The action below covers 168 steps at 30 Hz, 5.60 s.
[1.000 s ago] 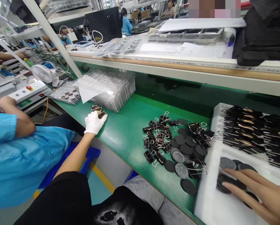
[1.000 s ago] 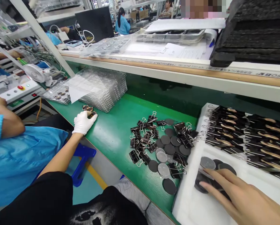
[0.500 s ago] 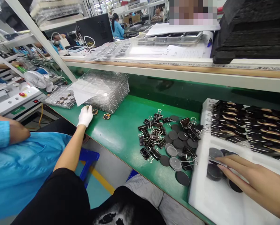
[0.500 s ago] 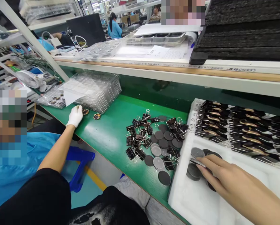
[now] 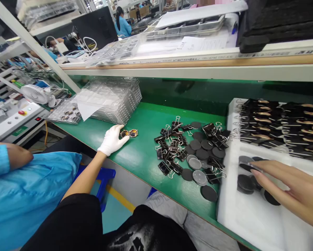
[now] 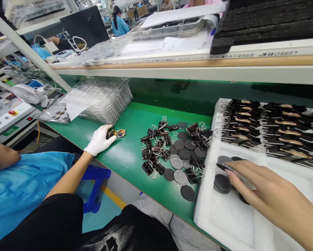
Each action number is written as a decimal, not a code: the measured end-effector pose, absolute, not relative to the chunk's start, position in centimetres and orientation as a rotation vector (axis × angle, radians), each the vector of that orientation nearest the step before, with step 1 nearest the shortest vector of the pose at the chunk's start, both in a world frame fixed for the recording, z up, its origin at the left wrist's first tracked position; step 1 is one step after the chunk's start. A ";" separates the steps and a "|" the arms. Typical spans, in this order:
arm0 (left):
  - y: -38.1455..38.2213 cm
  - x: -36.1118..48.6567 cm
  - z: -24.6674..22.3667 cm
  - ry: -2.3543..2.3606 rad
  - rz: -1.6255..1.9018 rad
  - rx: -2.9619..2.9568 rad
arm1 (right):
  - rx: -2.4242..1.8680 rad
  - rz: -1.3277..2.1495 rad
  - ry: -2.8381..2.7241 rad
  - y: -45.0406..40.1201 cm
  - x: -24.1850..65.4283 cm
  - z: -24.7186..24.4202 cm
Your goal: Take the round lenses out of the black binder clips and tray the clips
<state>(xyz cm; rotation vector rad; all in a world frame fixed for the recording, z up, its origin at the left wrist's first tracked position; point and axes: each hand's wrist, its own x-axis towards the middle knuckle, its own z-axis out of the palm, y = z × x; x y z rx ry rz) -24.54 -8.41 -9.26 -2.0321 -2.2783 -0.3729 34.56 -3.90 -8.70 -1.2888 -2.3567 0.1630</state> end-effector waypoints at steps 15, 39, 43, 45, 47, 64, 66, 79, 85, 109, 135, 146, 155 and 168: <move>-2.2 -15.9 -8.5 -1.995 -0.207 -2.290 | -1.143 0.223 -2.148 -4.4 30.9 -6.7; 3.6 -14.5 -5.8 -1.674 -0.275 -2.620 | -1.111 0.445 -1.971 -4.0 30.3 -6.3; 4.0 -14.4 -5.3 -1.671 -0.568 -2.685 | -1.174 0.630 -1.808 -3.9 30.6 -6.4; 3.9 -13.6 -4.9 -1.682 -0.776 -2.656 | -1.178 0.769 -1.673 -3.7 30.5 -6.4; 3.6 -11.6 -4.1 -1.691 -1.073 -2.632 | -1.141 0.890 -1.538 -3.3 29.9 -6.0; 1.3 4.6 -1.8 -1.601 -1.174 -3.567 | -0.693 -0.257 -1.866 -2.0 26.8 -6.6; 1.2 4.6 -2.0 -1.613 -1.318 -3.588 | -0.682 -0.263 -1.908 -1.7 27.0 -6.8; 1.4 4.3 -1.9 -1.670 -1.588 -3.691 | -0.731 -0.088 -2.099 -2.0 26.4 -6.9; 1.8 4.0 -1.9 -1.545 -1.261 -3.689 | -0.793 0.020 -2.068 -2.3 26.2 -7.2; 0.8 4.3 -2.2 -1.679 -0.918 -3.542 | -1.124 1.341 -1.247 -3.4 25.4 -5.7; 0.0 5.7 -5.0 -0.427 -0.220 -2.760 | -1.068 1.242 -1.055 -2.0 25.7 -5.6; 2.3 3.8 -1.2 -1.827 -1.378 -2.990 | -0.780 1.254 -1.266 -2.1 26.4 -6.2; 2.1 3.2 -1.1 -1.504 -0.949 -3.312 | -0.813 1.343 -1.338 -3.1 25.8 -6.6; 2.2 2.7 0.6 -1.565 -0.201 -3.215 | -0.956 1.407 -1.426 -3.7 26.1 -4.9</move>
